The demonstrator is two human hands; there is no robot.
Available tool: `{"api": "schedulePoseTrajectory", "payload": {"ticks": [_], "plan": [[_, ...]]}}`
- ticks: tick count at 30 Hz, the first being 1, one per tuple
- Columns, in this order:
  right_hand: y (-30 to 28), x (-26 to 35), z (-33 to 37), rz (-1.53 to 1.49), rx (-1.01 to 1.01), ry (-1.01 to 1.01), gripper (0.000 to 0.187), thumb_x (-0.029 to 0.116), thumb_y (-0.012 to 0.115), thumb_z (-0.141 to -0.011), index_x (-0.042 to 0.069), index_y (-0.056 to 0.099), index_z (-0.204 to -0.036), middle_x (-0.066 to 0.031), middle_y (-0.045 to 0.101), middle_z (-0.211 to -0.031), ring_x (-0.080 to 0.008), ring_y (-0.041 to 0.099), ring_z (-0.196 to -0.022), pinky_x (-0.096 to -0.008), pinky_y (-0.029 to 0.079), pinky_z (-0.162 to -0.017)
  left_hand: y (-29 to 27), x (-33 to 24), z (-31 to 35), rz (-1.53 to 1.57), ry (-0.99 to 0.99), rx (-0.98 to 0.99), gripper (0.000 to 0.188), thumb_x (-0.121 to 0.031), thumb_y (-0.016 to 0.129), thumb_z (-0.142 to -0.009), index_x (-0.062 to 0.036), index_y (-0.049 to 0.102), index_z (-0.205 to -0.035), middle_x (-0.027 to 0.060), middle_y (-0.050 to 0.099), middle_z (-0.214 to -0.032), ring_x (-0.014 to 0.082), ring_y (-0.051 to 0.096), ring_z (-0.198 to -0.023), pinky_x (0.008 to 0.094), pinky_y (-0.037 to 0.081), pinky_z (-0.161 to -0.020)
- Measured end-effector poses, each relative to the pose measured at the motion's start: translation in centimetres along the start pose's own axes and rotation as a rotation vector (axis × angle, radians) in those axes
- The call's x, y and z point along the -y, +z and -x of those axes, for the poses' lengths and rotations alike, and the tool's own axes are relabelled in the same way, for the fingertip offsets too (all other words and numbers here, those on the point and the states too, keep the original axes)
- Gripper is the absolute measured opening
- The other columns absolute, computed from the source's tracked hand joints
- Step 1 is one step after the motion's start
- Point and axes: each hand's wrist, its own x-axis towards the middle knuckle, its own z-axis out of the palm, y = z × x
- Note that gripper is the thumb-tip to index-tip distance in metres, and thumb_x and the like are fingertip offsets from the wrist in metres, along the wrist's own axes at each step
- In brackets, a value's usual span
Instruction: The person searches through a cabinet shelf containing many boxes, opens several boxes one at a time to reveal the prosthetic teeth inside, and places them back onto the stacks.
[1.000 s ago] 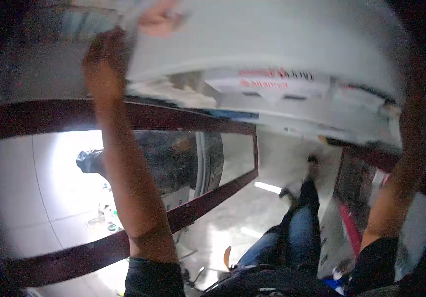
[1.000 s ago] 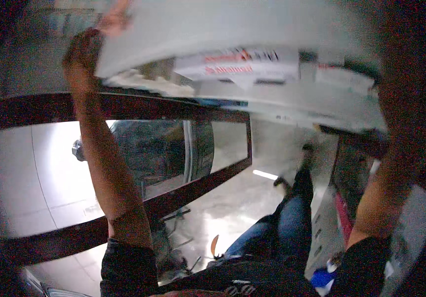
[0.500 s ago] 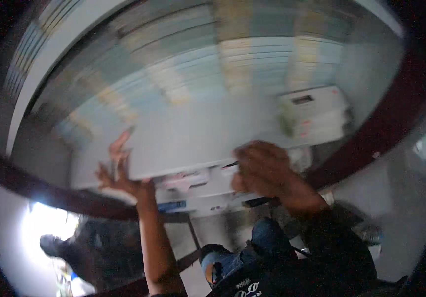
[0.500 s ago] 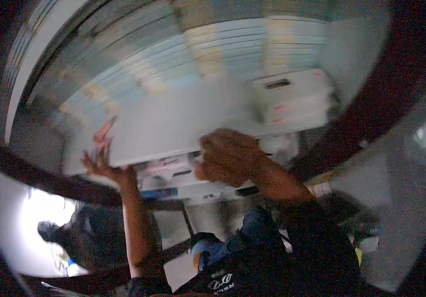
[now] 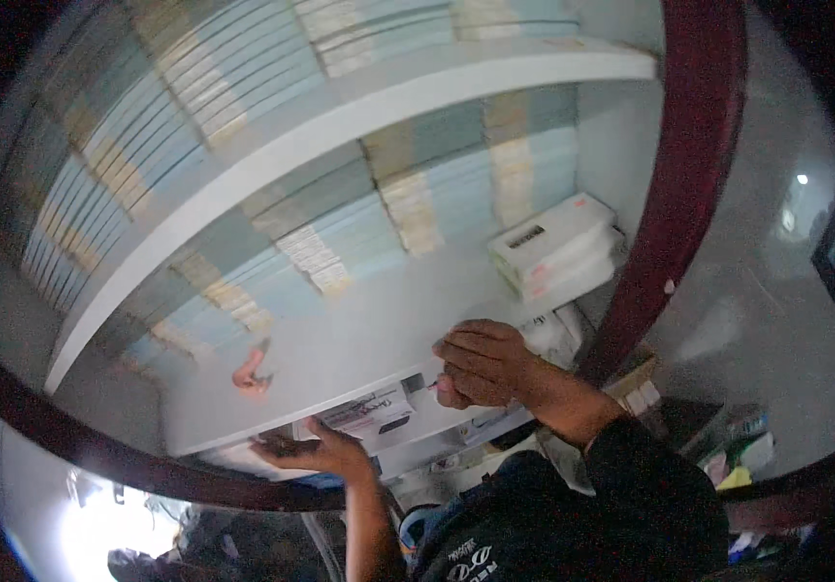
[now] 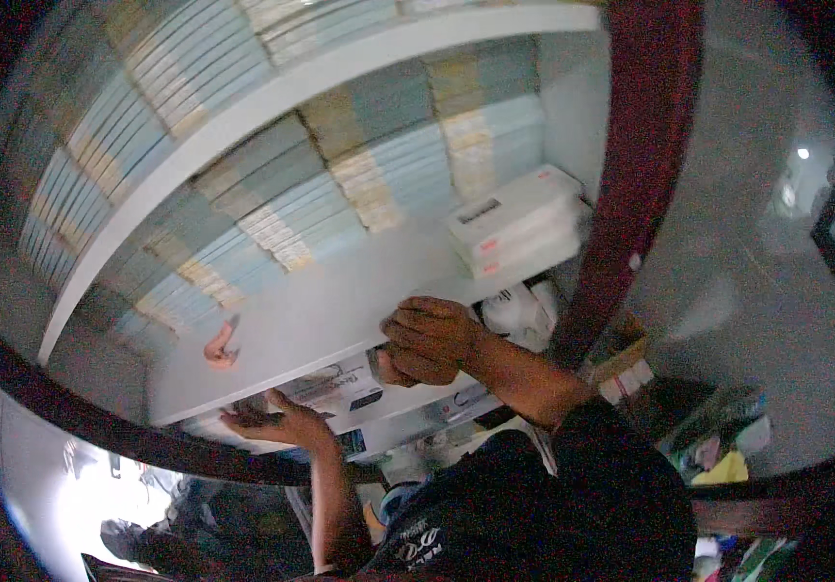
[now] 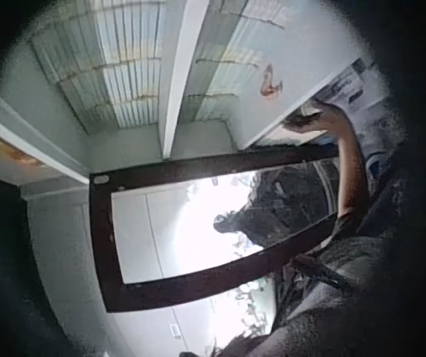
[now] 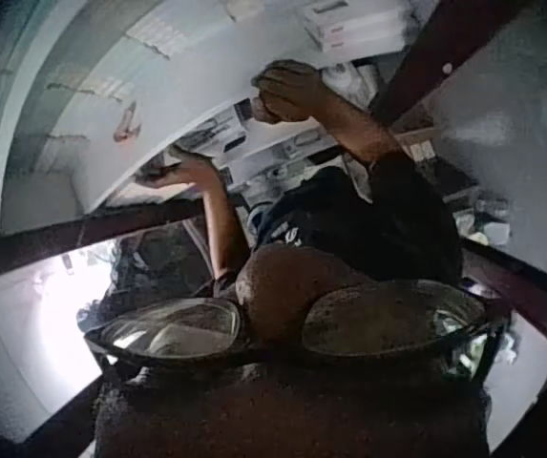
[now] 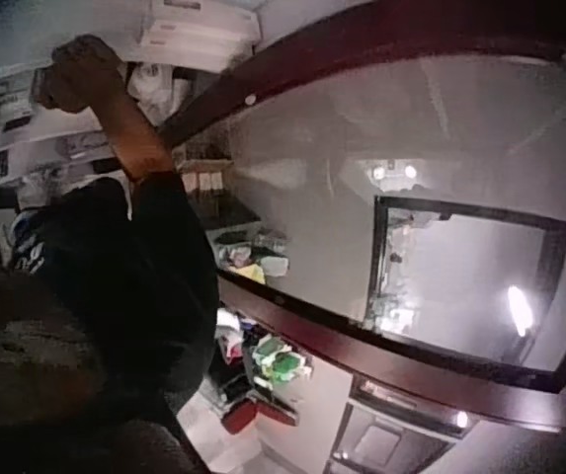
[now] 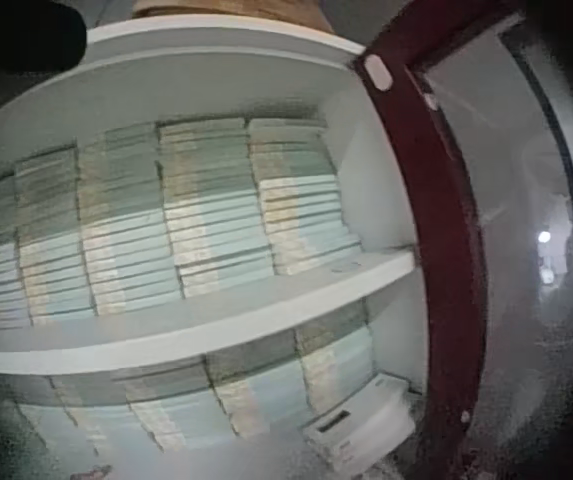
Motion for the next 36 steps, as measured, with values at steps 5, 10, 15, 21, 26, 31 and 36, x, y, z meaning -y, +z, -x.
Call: {"api": "schedulePoseTrajectory", "payload": {"ticks": [5, 10, 15, 21, 26, 31, 36], "plan": [[1.4, -0.5, 1.0, 0.021, -0.096, -0.046, 0.012, 0.016, 0.062, -0.081, 0.007, 0.061, -0.074, -0.0122, 0.071, -0.093, -0.0241, 0.07, -0.08, -0.0415, 0.059, -0.082, 0.8, -3.6, 5.6, 0.852, -0.818, 0.49, 0.074, -0.055, 0.053, -0.1, -0.0028, 0.036, -0.15, 0.0207, 0.046, -0.148, 0.0377, 0.045, -0.136, 0.0528, 0.036, -0.114], [1.2, -0.9, 0.7, -0.081, -0.055, -0.11, 0.022, 0.021, 0.061, -0.091, 0.006, 0.062, -0.076, -0.0159, 0.071, -0.093, -0.0281, 0.069, -0.084, -0.0431, 0.059, -0.079, 4.6, -5.3, 3.6, 1.406, -1.449, 0.622, 0.077, -0.059, 0.064, -0.089, -0.0028, 0.05, -0.139, 0.02, 0.058, -0.134, 0.0371, 0.056, -0.122, 0.0518, 0.046, -0.105], [1.1, -0.7, 0.0, -0.087, -0.051, -0.124, 0.02, 0.026, 0.069, -0.084, 0.007, 0.066, -0.081, -0.0133, 0.07, -0.091, -0.0271, 0.068, -0.079, -0.041, 0.06, -0.075, 5.1, -8.2, 1.9, 1.169, -1.495, 0.664, 0.066, -0.042, 0.07, -0.085, 0.0037, 0.052, -0.13, 0.0207, 0.059, -0.126, 0.0339, 0.058, -0.118, 0.0481, 0.047, -0.104], [1.1, -0.6, -0.5, -0.006, -0.028, -0.106, 0.022, 0.03, 0.067, -0.074, 0.01, 0.067, -0.084, -0.01, 0.068, -0.088, -0.0254, 0.066, -0.075, -0.0425, 0.058, -0.071, 4.4, -6.6, 3.5, 0.72, -0.598, 0.699, 0.062, -0.032, 0.081, -0.075, 0.01, 0.058, -0.115, 0.0254, 0.062, -0.117, 0.0331, 0.064, -0.107, 0.046, 0.053, -0.097], [1.3, -0.4, -0.6, 0.05, -0.02, 0.027, 0.015, 0.025, 0.064, -0.083, 0.011, 0.067, -0.089, -0.0106, 0.071, -0.093, -0.0278, 0.067, -0.079, -0.0437, 0.056, -0.073, 4.9, -7.9, 2.1, 0.569, -0.186, 0.671, 0.068, -0.038, 0.082, -0.076, 0.0122, 0.06, -0.116, 0.0248, 0.068, -0.107, 0.0342, 0.069, -0.095, 0.0427, 0.059, -0.086], [3.8, 4.0, 1.5, 0.3, -0.38, 0.259, 0.014, 0.017, 0.059, -0.084, 0.011, 0.067, -0.095, -0.0133, 0.074, -0.104, -0.0311, 0.066, -0.092, -0.0451, 0.051, -0.082, 4.9, -5.7, 1.4, 0.41, -0.161, 0.686, 0.055, -0.021, 0.084, -0.077, 0.0082, 0.063, -0.118, 0.0281, 0.068, -0.11, 0.037, 0.07, -0.097, 0.0451, 0.06, -0.086], [-0.7, 8.5, 8.1, 0.219, -0.096, 0.8, 0.028, 0.012, 0.069, -0.073, 0.009, 0.063, -0.1, -0.0191, 0.066, -0.127, -0.0327, 0.061, -0.108, -0.0474, 0.045, -0.094, 7.1, -5.9, 1.0, 0.345, -0.34, 0.663, 0.046, -0.013, 0.077, -0.087, 0.0035, 0.06, -0.127, 0.0307, 0.055, -0.137, 0.0374, 0.058, -0.123, 0.0516, 0.042, -0.114]]}}
